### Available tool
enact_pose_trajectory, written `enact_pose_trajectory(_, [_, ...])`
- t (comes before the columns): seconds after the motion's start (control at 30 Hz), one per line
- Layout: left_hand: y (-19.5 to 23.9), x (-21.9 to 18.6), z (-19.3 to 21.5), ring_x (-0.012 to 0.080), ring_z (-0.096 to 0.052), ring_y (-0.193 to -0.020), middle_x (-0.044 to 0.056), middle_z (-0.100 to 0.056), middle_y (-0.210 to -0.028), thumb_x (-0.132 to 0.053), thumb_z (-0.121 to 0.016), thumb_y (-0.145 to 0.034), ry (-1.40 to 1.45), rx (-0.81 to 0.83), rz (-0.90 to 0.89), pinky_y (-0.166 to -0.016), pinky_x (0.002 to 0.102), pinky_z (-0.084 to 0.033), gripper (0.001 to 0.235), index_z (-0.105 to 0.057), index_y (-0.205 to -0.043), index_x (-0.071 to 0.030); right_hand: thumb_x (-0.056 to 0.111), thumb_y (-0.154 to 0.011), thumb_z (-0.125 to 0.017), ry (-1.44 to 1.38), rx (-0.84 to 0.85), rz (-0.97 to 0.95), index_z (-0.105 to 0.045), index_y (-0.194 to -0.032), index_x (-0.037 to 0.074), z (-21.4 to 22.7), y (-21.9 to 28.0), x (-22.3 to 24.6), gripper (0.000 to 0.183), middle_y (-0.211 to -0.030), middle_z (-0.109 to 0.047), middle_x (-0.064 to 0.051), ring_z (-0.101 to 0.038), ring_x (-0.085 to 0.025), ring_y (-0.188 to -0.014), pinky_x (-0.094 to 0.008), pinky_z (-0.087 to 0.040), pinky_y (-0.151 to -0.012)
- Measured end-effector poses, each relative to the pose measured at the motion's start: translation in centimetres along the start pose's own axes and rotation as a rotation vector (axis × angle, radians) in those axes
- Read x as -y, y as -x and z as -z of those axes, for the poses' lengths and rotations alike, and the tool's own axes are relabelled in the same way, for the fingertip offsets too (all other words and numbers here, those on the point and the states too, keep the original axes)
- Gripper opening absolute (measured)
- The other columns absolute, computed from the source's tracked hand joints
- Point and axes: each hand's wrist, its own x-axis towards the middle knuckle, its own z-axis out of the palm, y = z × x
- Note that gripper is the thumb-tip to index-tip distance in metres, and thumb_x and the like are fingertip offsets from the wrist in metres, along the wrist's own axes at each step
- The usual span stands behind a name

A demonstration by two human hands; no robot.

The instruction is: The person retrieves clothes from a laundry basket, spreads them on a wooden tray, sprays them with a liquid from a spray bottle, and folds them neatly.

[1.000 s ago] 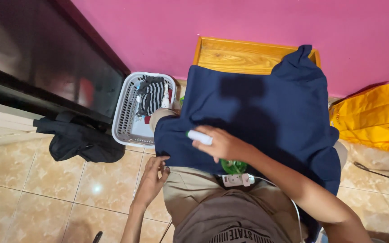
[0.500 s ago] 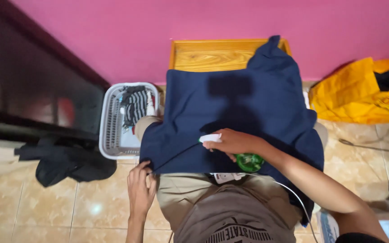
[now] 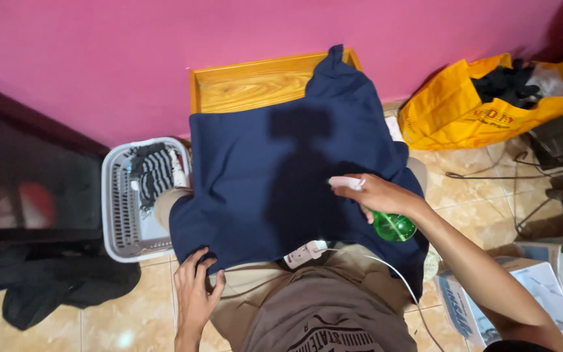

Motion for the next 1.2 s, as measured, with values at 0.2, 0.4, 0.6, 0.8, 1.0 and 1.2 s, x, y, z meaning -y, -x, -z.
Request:
enact_pose_trajectory(0.2, [-0.1, 0.4, -1.3, 0.0292, -0.056, -0.125, 0.003, -0.061, -0.135, -0.024, -0.064, -0.096, 0.026, -0.08, 0.022, -0.103, 0.045, -0.042, 0.017, -0.066, -0.11, -0.017, 0.028, -0.099, -0.055, -0.262, -0.174, 0.009, -0.063, -0.137, 0.01, 1.8, -0.2, -7.6, 0.043, -0.119, -0.074, -0.001, -0.059, -0.019, -0.039, -0.027, -0.05, -0.047])
enact_pose_trajectory(0.4, [0.2, 0.4, -1.6, 0.0343, -0.057, -0.125, 0.008, -0.061, -0.136, -0.018, -0.06, -0.101, 0.02, -0.121, 0.009, -0.105, 0.048, -0.04, 0.008, -0.063, -0.105, -0.012, 0.026, -0.101, -0.052, -0.156, -0.19, -0.033, -0.071, -0.114, 0.01, 2.7, 5.0, -8.3, 0.028, -0.103, -0.075, 0.002, -0.06, -0.017, -0.036, -0.025, -0.053, -0.057])
enact_pose_trajectory(0.6, [-0.2, -0.3, -0.9, 0.0369, -0.055, -0.126, 0.014, -0.061, -0.136, -0.017, -0.049, -0.107, 0.058, -0.095, 0.002, -0.105, 0.048, -0.038, 0.017, -0.061, -0.107, -0.005, 0.039, -0.099, -0.048, -0.189, -0.161, -0.202, -0.066, -0.138, 0.015, 1.0, 9.1, -11.5, 0.049, -0.112, -0.075, 0.004, -0.061, -0.017, -0.041, -0.024, -0.051, -0.087])
enact_pose_trajectory(0.8, [0.0, 0.6, -0.6, 0.0369, -0.066, -0.104, 0.017, -0.073, -0.111, -0.021, -0.04, -0.109, 0.283, -0.165, 0.188, -0.098, 0.045, -0.044, 0.043, -0.059, -0.079, 0.003, 0.044, -0.094, -0.046, -0.235, -0.152, -0.484, -0.058, -0.15, 0.026, 0.0, 13.2, -12.4, 0.06, -0.092, -0.083, -0.025, -0.085, -0.027, -0.086, -0.027, -0.036, -0.116])
enact_pose_trajectory(1.0, [-3.0, -0.9, 3.3, 0.0401, -0.054, -0.106, 0.027, -0.067, -0.117, -0.007, -0.044, -0.117, 0.249, -0.394, -0.011, -0.103, 0.048, -0.038, 0.015, -0.048, -0.111, 0.006, 0.048, -0.093, -0.046, -0.194, -0.198, -0.505, -0.056, -0.15, 0.025, 0.6, 13.3, -14.9, 0.062, -0.149, -0.066, -0.003, -0.065, -0.027, -0.044, -0.031, -0.044, -0.104])
enact_pose_trajectory(1.2, [-11.2, -0.6, 4.1, 0.0371, -0.058, -0.109, 0.021, -0.068, -0.116, -0.001, -0.046, -0.116, 0.336, -0.351, -0.074, -0.105, 0.048, -0.038, 0.011, -0.051, -0.108, 0.003, 0.024, -0.107, -0.042, -0.165, -0.495, -0.087, -0.061, -0.142, 0.009, 5.2, 7.2, -12.9, 0.042, -0.067, -0.07, -0.019, -0.06, -0.023, -0.04, -0.029, -0.047, -0.067])
